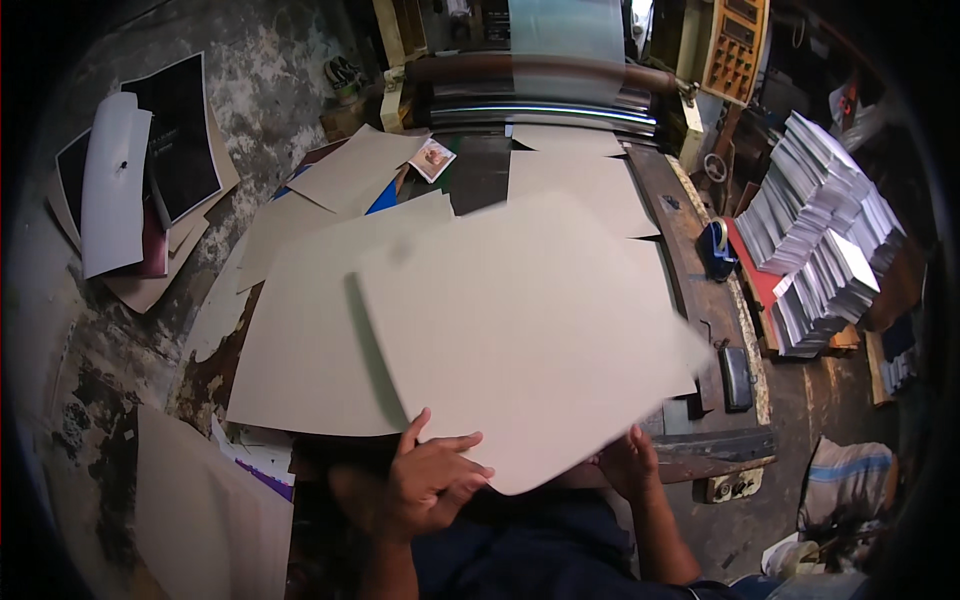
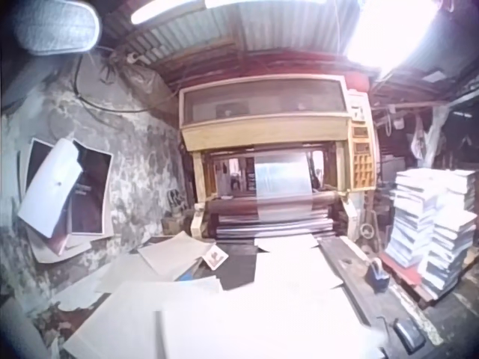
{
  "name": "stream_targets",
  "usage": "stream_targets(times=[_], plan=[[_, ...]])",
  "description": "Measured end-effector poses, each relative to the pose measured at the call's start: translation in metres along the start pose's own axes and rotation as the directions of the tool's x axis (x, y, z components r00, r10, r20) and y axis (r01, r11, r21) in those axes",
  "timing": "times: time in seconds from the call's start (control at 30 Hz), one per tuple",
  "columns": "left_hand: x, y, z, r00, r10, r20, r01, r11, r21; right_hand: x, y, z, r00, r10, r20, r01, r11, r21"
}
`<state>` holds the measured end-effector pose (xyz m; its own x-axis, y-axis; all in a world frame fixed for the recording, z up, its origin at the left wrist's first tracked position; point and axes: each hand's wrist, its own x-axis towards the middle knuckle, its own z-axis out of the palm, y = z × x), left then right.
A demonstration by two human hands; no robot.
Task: The person laminates paper sheets by feeding them one at a time into a thermal lamination machine. They align each sheet on the entry tray, press a button to engage the rollers, and ensure the sheets pass through correctly.
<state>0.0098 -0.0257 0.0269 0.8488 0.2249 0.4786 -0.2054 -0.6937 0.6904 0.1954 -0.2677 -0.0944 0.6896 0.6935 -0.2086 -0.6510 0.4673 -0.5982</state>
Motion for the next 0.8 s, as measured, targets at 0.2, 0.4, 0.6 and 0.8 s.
stream_targets(times=[0.2,0.4,0.6,0.8], plan=[[0.006,-0.012,-0.005,0.988,0.053,-0.146,-0.007,0.955,0.298,-0.017,0.007,-0.050,0.971,0.049,-0.233,-0.093,0.979,-0.182],[0.005,-0.046,-0.004,0.941,-0.065,-0.331,0.187,0.917,0.352,-0.053,0.038,-0.060,0.927,0.210,-0.311,-0.281,0.937,-0.206],[0.003,-0.054,0.008,0.882,-0.210,-0.421,0.315,0.929,0.194,-0.068,0.053,-0.049,0.893,0.209,-0.399,-0.302,0.935,-0.186],[0.006,-0.049,0.012,0.789,-0.470,-0.395,0.515,0.857,0.010,-0.079,0.058,-0.044,0.843,0.220,-0.490,-0.315,0.942,-0.118]])
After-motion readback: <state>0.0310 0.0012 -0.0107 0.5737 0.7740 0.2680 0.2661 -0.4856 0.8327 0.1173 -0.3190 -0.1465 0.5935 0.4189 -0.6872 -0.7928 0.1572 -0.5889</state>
